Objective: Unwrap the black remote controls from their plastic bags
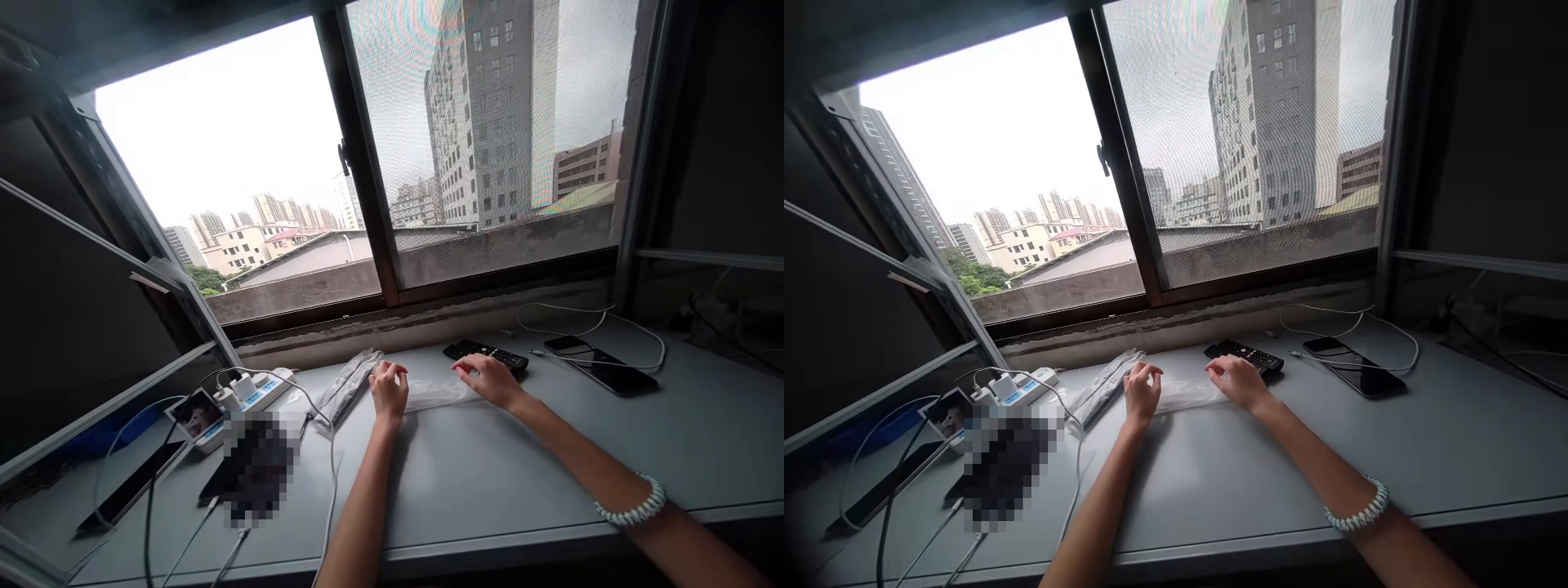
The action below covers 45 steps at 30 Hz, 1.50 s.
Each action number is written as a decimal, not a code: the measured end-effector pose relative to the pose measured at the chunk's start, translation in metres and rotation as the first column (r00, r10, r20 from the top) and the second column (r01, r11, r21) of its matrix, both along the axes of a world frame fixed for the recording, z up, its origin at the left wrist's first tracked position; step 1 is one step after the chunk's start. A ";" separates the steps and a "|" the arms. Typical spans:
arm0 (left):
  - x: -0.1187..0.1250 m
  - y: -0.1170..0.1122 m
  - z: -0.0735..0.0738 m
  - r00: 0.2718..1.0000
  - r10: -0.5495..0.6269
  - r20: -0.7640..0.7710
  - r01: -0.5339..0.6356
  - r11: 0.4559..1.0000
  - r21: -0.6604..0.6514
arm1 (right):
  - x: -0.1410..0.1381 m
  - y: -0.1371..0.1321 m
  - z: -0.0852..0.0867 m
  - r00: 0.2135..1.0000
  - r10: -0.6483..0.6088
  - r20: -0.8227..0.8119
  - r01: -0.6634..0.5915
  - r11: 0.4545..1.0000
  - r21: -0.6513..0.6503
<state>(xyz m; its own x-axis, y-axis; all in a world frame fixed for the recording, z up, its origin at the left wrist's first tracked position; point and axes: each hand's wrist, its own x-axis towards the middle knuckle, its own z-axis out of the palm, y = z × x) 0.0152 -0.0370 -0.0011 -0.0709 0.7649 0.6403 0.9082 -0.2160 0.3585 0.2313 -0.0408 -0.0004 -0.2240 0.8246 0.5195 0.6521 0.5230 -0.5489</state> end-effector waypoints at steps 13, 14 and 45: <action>-0.013 0.001 0.003 0.962 0.272 0.002 -0.272 0.960 -0.066 | 0.000 -0.001 0.001 0.998 0.034 0.055 -0.032 0.998 -0.047; -0.016 0.002 0.003 0.943 0.333 -0.003 -0.332 0.940 -0.082 | 0.000 -0.001 0.001 0.998 0.040 0.055 -0.037 0.998 -0.056; -0.054 0.002 -0.004 0.759 0.647 -0.071 -0.643 0.730 -0.231 | 0.000 -0.004 0.002 0.994 0.048 0.097 -0.038 0.994 -0.104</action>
<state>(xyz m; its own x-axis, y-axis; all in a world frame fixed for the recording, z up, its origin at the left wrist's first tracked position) -0.0390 -0.0347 -0.0047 -0.6083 0.6538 0.4500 0.7937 0.5090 0.3332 0.2317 -0.0445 0.0018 -0.3062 0.8604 0.4073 0.6841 0.4964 -0.5344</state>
